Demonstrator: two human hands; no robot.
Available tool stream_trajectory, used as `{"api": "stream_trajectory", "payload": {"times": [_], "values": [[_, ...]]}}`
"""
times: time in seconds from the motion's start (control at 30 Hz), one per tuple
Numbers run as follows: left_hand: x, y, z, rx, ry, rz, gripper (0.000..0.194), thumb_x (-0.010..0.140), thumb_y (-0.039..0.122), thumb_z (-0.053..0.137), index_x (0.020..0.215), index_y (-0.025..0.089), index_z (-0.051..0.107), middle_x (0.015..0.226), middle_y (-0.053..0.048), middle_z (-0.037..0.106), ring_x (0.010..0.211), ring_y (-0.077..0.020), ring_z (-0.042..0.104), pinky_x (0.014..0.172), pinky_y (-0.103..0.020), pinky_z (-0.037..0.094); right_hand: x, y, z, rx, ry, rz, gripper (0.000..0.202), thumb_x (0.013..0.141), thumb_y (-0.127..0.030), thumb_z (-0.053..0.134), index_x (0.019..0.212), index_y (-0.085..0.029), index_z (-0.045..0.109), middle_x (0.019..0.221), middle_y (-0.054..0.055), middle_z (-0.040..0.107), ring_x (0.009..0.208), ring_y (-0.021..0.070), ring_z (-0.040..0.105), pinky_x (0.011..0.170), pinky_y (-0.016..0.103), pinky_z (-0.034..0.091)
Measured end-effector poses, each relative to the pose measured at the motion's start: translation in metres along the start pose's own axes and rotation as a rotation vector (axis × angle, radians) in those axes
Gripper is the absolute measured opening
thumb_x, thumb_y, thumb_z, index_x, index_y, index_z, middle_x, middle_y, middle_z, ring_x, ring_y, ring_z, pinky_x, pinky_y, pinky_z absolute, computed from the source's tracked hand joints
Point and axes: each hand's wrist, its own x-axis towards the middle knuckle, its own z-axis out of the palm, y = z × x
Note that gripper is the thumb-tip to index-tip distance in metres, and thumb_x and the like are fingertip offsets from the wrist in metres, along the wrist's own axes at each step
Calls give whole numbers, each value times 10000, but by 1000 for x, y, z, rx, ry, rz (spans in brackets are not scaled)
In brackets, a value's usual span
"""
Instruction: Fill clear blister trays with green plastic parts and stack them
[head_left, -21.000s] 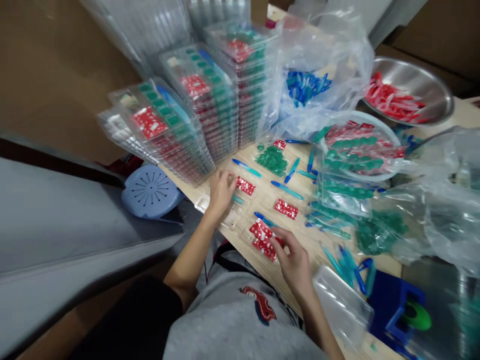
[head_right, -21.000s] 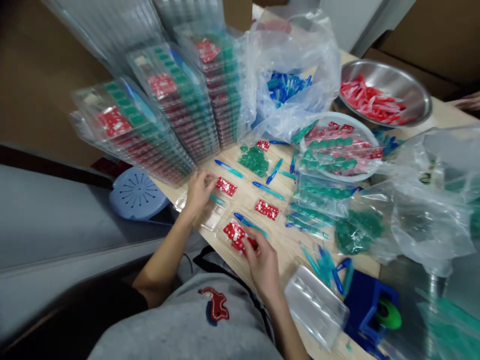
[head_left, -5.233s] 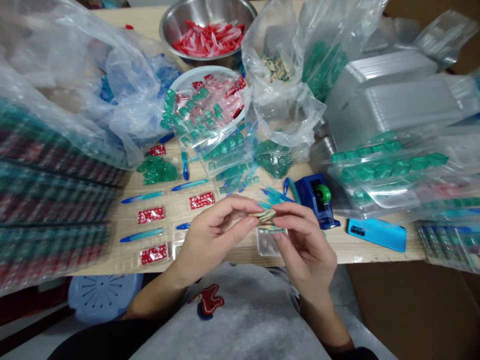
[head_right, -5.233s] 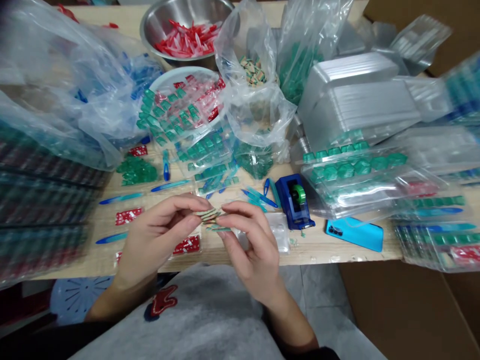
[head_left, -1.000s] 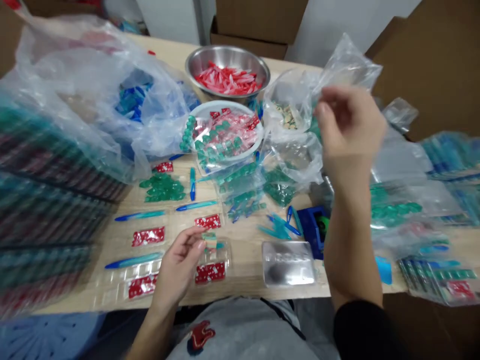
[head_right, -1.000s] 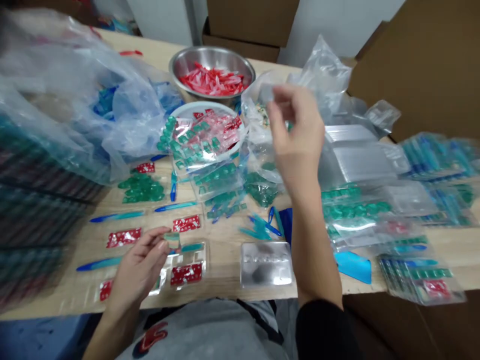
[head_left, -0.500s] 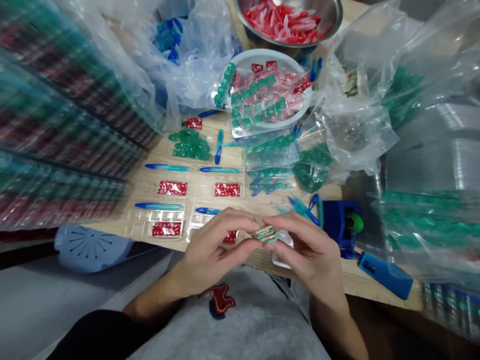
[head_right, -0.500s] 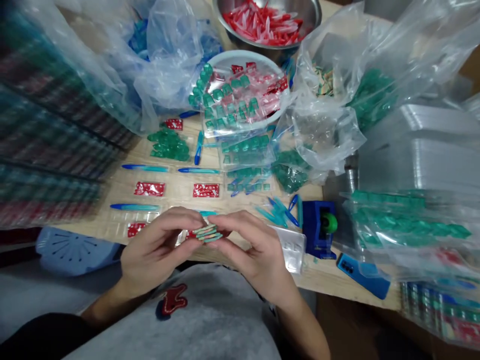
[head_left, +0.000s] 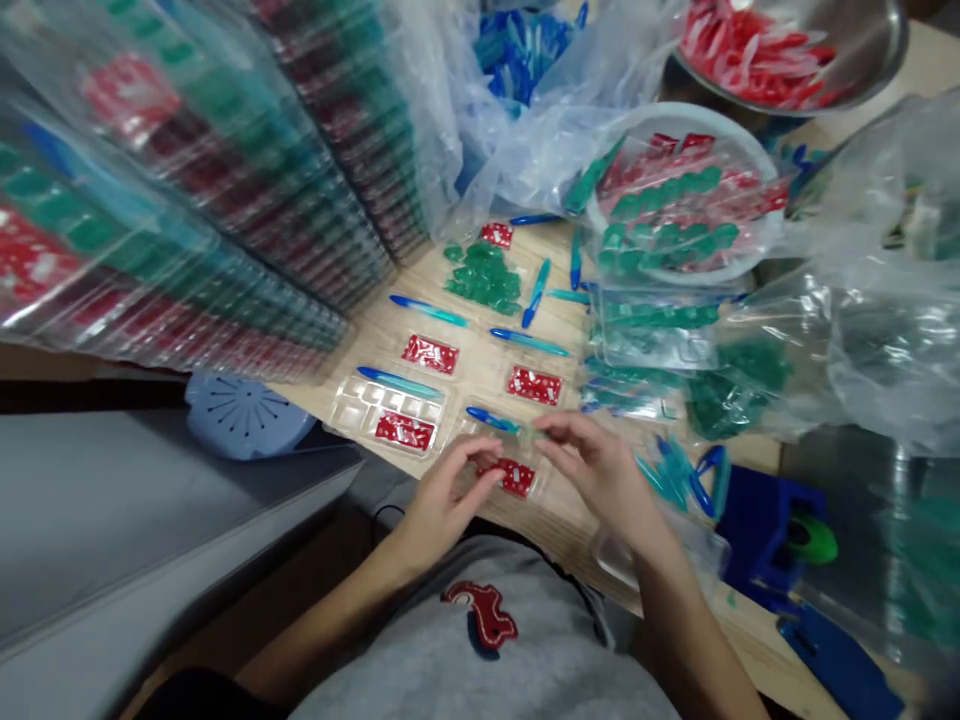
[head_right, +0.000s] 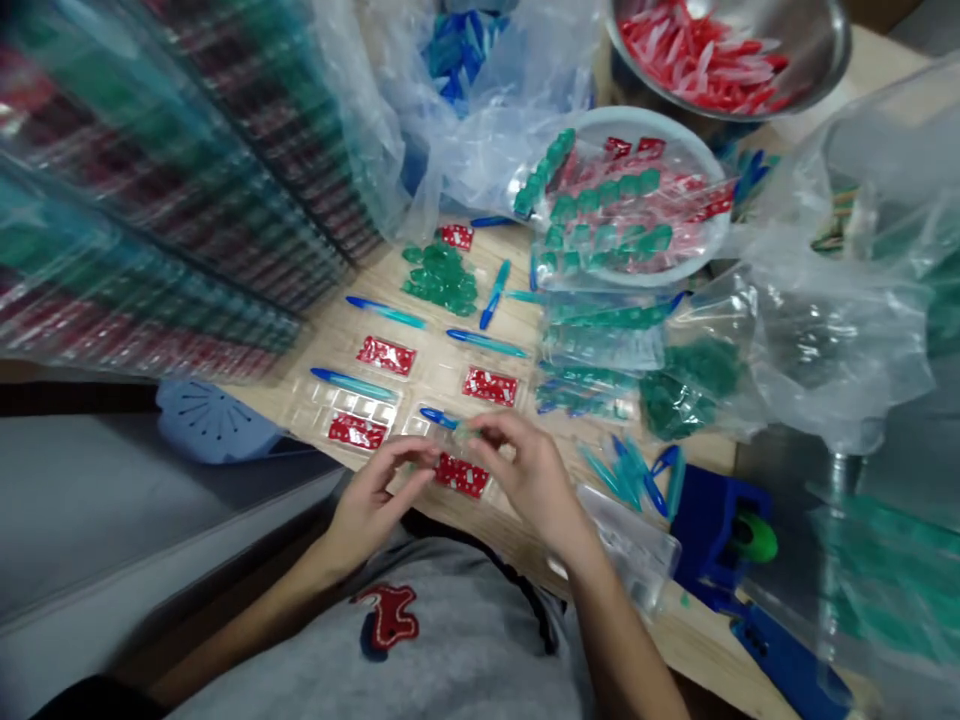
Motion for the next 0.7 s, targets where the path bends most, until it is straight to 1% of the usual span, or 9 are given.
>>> {"api": "stream_trajectory", "payload": {"times": [0.1,0.17,0.27,0.33,0.43,0.57,0.63,0.7], "values": [[-4,-19,-11,159,86,52,147,897,175,555,1027,196,621,962,-52,687,907,-171,657,820,-330,543,43,19,19,-106,3,55,106,821,-198,633,912,-168,677,822,31,724,698,145,658,656,276,513],[-7,-27,-15,217,122,78,137,903,167,543,1008,188,628,952,-53,689,913,-172,656,820,-329,542,68,27,32,-160,-14,70,100,811,-182,636,899,-161,678,788,32,716,676,150,647,648,281,496],[-8,-31,-17,241,161,92,140,915,172,525,1010,184,627,957,-58,689,919,-168,653,820,-320,538,89,29,49,-258,-31,80,89,798,-146,637,877,-156,677,757,38,699,681,166,634,651,292,475],[-8,-32,-18,244,177,87,141,922,183,515,1004,184,630,951,-62,687,921,-167,653,820,-317,535,93,27,56,-323,-43,74,96,795,-118,625,866,-152,680,755,49,690,690,178,623,662,306,466],[-6,-32,-21,234,188,77,141,930,201,507,991,184,634,947,-62,686,920,-165,653,818,-309,534,92,22,62,-404,-61,46,116,804,-92,600,853,-149,688,769,68,674,730,198,611,718,338,464],[-5,-37,-29,211,221,53,135,931,223,513,978,192,636,961,-49,686,933,-162,647,842,-308,526,89,23,66,-484,-50,13,137,823,-104,579,848,-148,706,929,115,640,875,235,595,818,381,457],[-4,-40,-35,209,255,21,144,937,237,506,977,188,635,964,-51,683,942,-162,643,853,-310,521,90,26,66,-519,-52,4,149,831,-112,572,847,-143,717,976,128,612,908,249,580,828,384,453],[-3,-42,-40,209,288,-14,159,944,257,497,971,180,633,955,-52,681,938,-161,642,850,-311,519,90,28,67,-556,-64,-4,164,846,-125,561,830,-144,723,952,125,601,905,255,567,810,374,447]]}}
